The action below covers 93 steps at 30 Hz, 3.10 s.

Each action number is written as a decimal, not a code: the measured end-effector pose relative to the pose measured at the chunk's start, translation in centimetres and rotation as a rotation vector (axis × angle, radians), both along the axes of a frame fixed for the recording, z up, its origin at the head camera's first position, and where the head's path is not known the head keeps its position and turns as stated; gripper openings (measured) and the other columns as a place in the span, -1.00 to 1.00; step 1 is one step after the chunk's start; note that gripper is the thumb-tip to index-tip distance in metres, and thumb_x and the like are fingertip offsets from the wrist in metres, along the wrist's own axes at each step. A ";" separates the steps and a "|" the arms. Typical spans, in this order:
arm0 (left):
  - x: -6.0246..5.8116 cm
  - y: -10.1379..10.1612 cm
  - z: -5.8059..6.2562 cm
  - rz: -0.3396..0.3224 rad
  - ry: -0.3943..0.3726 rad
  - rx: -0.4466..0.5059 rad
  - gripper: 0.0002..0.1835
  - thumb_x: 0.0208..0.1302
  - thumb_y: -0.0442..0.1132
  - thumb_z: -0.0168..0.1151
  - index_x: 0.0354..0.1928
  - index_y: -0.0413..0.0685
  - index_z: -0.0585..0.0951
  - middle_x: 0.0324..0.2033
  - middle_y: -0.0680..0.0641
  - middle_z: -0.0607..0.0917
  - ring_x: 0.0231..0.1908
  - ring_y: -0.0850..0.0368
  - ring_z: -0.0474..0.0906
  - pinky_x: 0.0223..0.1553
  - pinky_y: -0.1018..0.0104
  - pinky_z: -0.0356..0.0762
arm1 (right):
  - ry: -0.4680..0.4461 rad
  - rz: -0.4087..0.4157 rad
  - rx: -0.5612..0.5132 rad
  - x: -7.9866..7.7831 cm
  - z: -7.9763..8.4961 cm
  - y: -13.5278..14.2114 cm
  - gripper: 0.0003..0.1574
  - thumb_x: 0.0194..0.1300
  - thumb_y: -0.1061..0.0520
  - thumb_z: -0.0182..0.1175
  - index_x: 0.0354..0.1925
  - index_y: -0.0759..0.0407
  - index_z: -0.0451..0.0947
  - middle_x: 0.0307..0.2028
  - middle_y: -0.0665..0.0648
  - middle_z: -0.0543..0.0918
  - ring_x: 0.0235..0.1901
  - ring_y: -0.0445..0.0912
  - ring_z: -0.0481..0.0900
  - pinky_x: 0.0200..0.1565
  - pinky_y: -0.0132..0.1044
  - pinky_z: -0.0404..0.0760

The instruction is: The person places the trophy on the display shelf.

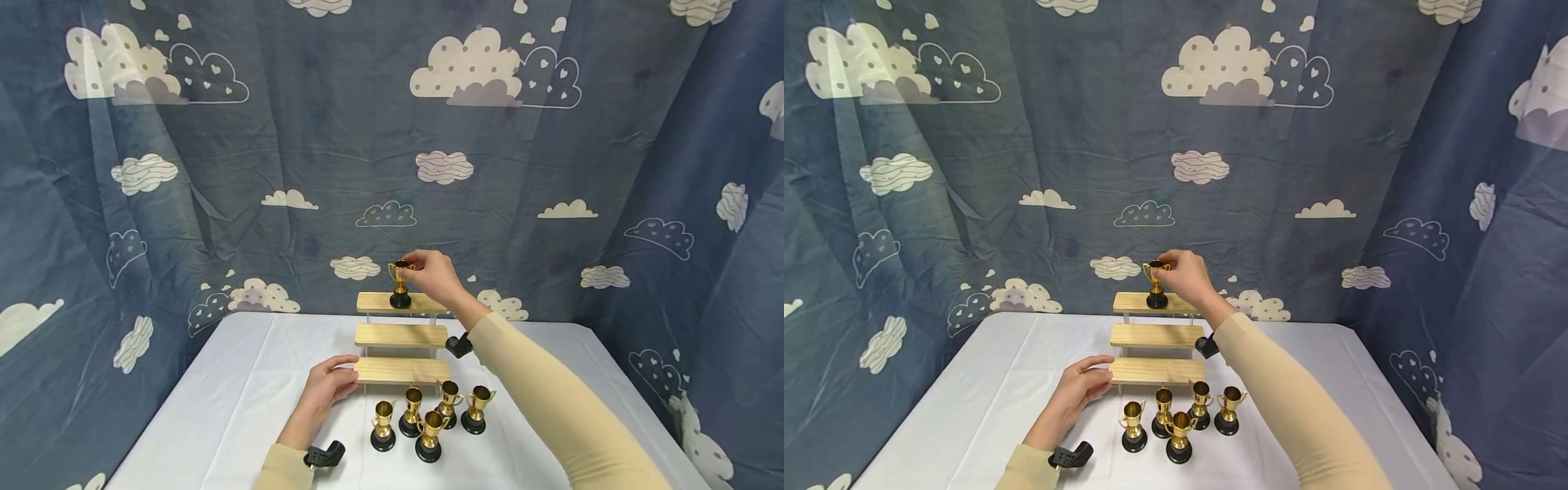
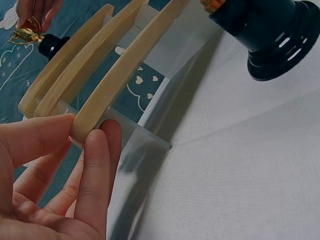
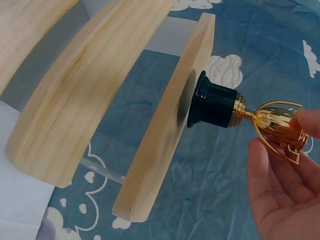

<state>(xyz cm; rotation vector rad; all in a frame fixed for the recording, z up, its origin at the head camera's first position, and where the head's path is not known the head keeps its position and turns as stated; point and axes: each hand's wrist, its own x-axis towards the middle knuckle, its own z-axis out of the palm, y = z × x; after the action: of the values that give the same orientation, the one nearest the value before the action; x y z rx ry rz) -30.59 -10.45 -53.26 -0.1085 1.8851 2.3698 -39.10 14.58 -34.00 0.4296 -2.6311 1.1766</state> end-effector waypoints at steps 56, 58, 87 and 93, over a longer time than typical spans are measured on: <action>0.0 0.0 -0.1 0.002 -0.008 -0.023 -0.53 0.09 -0.47 0.40 0.11 -0.26 0.65 -0.32 -0.12 0.72 -0.35 0.11 0.70 -0.19 0.24 0.74 | -0.040 -0.019 -0.004 -0.1 -0.9 0.3 -0.48 0.30 -0.06 0.36 0.20 -0.03 0.58 -0.09 0.04 0.65 -0.09 -0.01 0.60 -0.13 -0.04 0.68; -0.1 0.0 -0.1 0.004 -0.012 -0.018 -0.52 0.09 -0.47 0.41 0.12 -0.26 0.64 -0.32 -0.11 0.72 -0.35 0.11 0.70 -0.18 0.24 0.74 | -0.041 -0.015 0.000 0.0 -0.8 0.4 -0.47 0.30 -0.07 0.36 0.20 -0.03 0.58 -0.09 0.06 0.65 -0.09 0.00 0.60 -0.12 -0.02 0.68; 0.2 -0.3 0.3 -0.027 -0.008 -0.002 -0.49 0.12 -0.50 0.37 0.17 -0.36 0.59 -0.34 -0.09 0.70 -0.35 0.11 0.68 -0.09 0.13 0.73 | -0.001 -0.015 0.092 2.0 1.0 2.5 -0.49 0.34 -0.05 0.34 0.22 -0.06 0.56 -0.08 0.05 0.67 -0.09 -0.04 0.65 -0.14 -0.04 0.70; 0.1 -0.1 -0.2 -0.003 -0.003 -0.002 -0.52 0.09 -0.47 0.40 0.12 -0.27 0.64 -0.33 -0.10 0.71 -0.35 0.12 0.68 -0.16 0.23 0.74 | 0.005 -0.007 0.105 2.6 0.8 3.0 -0.50 0.35 -0.07 0.33 0.21 -0.05 0.55 -0.09 0.04 0.67 -0.10 -0.04 0.66 -0.15 -0.06 0.71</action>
<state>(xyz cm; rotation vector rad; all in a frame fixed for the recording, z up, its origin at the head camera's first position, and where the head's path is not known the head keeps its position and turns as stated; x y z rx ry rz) -30.50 -10.55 -53.43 -0.1101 1.8854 2.3643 -36.45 17.61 -33.18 0.4420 -2.6968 1.0368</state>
